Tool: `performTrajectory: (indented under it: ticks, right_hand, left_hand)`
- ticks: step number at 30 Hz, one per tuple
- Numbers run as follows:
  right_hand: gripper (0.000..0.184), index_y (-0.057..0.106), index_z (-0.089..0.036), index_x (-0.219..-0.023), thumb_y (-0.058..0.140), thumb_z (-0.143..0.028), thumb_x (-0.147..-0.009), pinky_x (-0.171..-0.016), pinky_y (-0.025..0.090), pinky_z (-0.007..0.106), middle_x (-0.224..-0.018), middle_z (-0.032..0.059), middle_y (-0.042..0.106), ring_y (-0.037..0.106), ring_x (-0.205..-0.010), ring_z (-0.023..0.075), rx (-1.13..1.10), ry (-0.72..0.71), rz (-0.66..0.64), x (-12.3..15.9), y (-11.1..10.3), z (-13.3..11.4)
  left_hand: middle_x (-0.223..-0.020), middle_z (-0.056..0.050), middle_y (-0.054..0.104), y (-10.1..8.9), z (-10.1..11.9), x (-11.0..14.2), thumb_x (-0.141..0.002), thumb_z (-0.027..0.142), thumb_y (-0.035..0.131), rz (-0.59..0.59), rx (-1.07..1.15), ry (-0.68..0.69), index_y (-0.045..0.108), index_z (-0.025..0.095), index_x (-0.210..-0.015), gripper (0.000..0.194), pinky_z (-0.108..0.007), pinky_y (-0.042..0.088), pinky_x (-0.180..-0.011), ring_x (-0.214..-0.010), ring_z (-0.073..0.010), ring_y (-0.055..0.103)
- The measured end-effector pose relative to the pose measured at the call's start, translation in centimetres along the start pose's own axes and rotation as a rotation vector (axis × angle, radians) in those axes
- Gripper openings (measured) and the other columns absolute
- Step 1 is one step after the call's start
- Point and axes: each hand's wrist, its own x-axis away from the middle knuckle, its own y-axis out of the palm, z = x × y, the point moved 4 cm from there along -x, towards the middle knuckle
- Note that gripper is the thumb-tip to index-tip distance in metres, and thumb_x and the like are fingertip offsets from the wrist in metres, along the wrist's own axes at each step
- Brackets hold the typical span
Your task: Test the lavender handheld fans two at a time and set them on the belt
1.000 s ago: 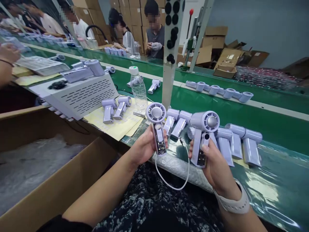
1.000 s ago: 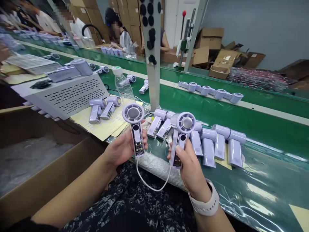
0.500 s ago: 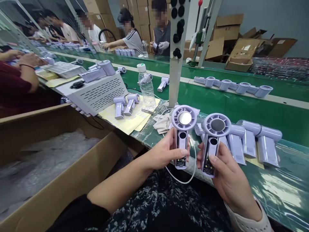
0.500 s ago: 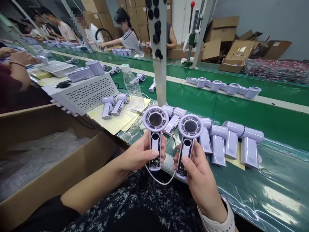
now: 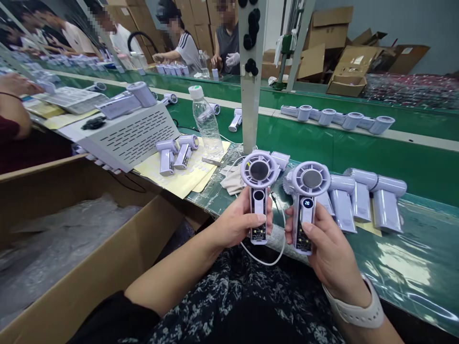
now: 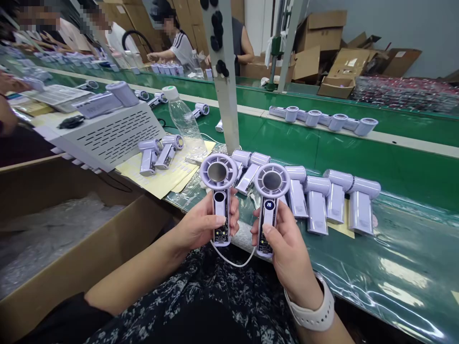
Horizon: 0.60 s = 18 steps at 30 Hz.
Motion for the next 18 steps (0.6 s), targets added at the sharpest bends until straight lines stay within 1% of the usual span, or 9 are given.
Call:
performTrajectory:
  ticks: [3,5,6,8,10,12,14,16,18]
  right_hand:
    - [0.028,0.067,-0.024,-0.112,0.073,-0.042,-0.092,-0.055,0.056,0.029,-0.096,0.0048,0.07,0.062,-0.065,0.0159,-0.023,0.005,0.039,-0.1,-0.1,0.5]
    - [0.024,0.066,-0.023,-0.106,0.07,-0.044,-0.094,-0.052,0.054,0.028,-0.093,0.0043,0.07,0.061,-0.061,0.0151,-0.023,0.017,0.035,-0.1,-0.2,0.7]
    - [0.024,0.066,-0.023,-0.106,0.07,-0.044,-0.094,-0.053,0.055,0.028,-0.093,0.0042,0.07,0.062,-0.061,0.0149,-0.019,0.024,0.022,0.0,-0.2,0.7]
    - [0.025,0.066,-0.024,-0.109,0.073,-0.044,-0.094,-0.057,0.057,0.029,-0.096,0.0039,0.07,0.063,-0.066,0.0151,0.0,0.03,-0.013,0.0,-0.5,0.7]
    - [0.025,0.067,-0.024,-0.111,0.073,-0.043,-0.095,-0.06,0.057,0.028,-0.096,0.0029,0.07,0.063,-0.068,0.0151,0.034,0.022,-0.032,-0.1,-0.9,0.7]
    - [0.023,0.066,-0.025,-0.111,0.071,-0.043,-0.097,-0.06,0.056,0.028,-0.091,0.0019,0.069,0.062,-0.068,0.0154,0.072,0.015,-0.027,-0.3,-1.4,0.7]
    - [0.024,0.066,-0.025,-0.115,0.07,-0.042,-0.098,-0.064,0.057,0.029,-0.093,0.0024,0.069,0.063,-0.072,0.0166,0.086,0.018,-0.025,-0.5,-1.9,0.7]
    - [0.028,0.065,-0.026,-0.119,0.073,-0.04,-0.096,-0.067,0.058,0.029,-0.099,0.0035,0.07,0.064,-0.078,0.0175,0.087,0.015,-0.012,-0.5,-2.2,0.7]
    - [0.031,0.066,-0.027,-0.119,0.076,-0.04,-0.093,-0.067,0.059,0.029,-0.103,0.0045,0.07,0.065,-0.081,0.0181,0.075,0.014,0.021,-0.4,-2.3,0.5]
  left_hand:
    - [-0.09,0.002,0.06,-0.6,-0.7,-0.6,-0.079,0.035,0.082,0.07,0.015,0.003,0.052,0.021,-0.114,0.048,-0.026,0.054,-0.059,-0.066,-0.0115,0.061]
    - [-0.088,0.002,0.059,-0.9,-1.0,-0.7,-0.079,0.038,0.082,0.097,0.022,0.001,0.051,0.021,-0.112,0.048,-0.026,0.053,-0.057,-0.064,-0.0112,0.06]
    - [-0.088,0.002,0.059,-1.0,-1.1,-0.6,-0.079,0.039,0.082,0.087,0.023,-0.007,0.051,0.022,-0.112,0.048,-0.026,0.053,-0.057,-0.064,-0.0115,0.06]
    - [-0.087,0.002,0.059,-1.2,-1.0,-0.1,-0.08,0.043,0.081,0.02,-0.01,-0.037,0.051,0.022,-0.112,0.048,-0.027,0.054,-0.057,-0.065,-0.0127,0.061]
    - [-0.082,0.002,0.06,-1.8,-0.5,0.7,-0.083,0.048,0.08,-0.046,-0.122,-0.047,0.051,0.021,-0.109,0.048,-0.027,0.052,-0.057,-0.063,-0.013,0.06]
    - [-0.08,0.001,0.062,-3.3,0.5,1.4,-0.086,0.05,0.078,-0.051,-0.271,-0.046,0.05,0.02,-0.109,0.047,-0.027,0.051,-0.058,-0.062,-0.0133,0.061]
    - [-0.085,-0.001,0.065,-5.5,1.7,1.9,-0.087,0.046,0.078,-0.015,-0.377,-0.057,0.05,0.019,-0.113,0.046,-0.03,0.054,-0.063,-0.067,-0.0158,0.066]
    - [-0.092,-0.003,0.066,-7.5,2.9,2.0,-0.084,0.04,0.082,0.048,-0.404,-0.056,0.052,0.018,-0.114,0.047,-0.034,0.058,-0.069,-0.073,-0.0181,0.069]
    - [-0.094,-0.003,0.067,-8.7,3.9,1.9,-0.081,0.036,0.084,0.116,-0.364,-0.016,0.055,0.017,-0.111,0.045,-0.036,0.06,-0.071,-0.073,-0.0175,0.069]
